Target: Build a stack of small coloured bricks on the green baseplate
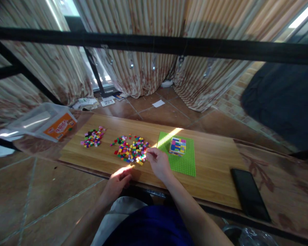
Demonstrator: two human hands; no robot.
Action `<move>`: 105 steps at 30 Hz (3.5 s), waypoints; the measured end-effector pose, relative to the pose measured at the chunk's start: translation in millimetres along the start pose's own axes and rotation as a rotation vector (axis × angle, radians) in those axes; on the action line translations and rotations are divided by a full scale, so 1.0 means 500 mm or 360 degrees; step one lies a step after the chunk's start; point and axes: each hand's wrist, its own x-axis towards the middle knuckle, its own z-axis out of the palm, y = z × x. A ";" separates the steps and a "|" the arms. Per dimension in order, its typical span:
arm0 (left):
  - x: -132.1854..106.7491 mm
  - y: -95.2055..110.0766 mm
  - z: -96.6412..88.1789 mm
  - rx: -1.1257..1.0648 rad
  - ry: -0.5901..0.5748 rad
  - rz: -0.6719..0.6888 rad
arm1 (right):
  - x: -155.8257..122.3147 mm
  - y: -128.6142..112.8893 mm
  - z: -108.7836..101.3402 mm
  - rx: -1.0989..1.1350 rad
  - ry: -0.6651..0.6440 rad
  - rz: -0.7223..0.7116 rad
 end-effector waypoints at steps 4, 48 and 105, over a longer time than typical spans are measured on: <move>0.001 0.007 0.016 -0.0007 0.0004 -0.0036 | -0.027 0.004 -0.059 0.0764 0.0152 0.0377; 0.031 -0.008 0.041 0.0377 0.0076 0.0262 | 0.001 0.028 -0.029 -0.0973 -0.0083 -0.0051; 0.069 -0.020 0.035 0.0550 0.0273 0.0279 | 0.032 0.058 -0.233 -0.1109 0.0024 -0.0067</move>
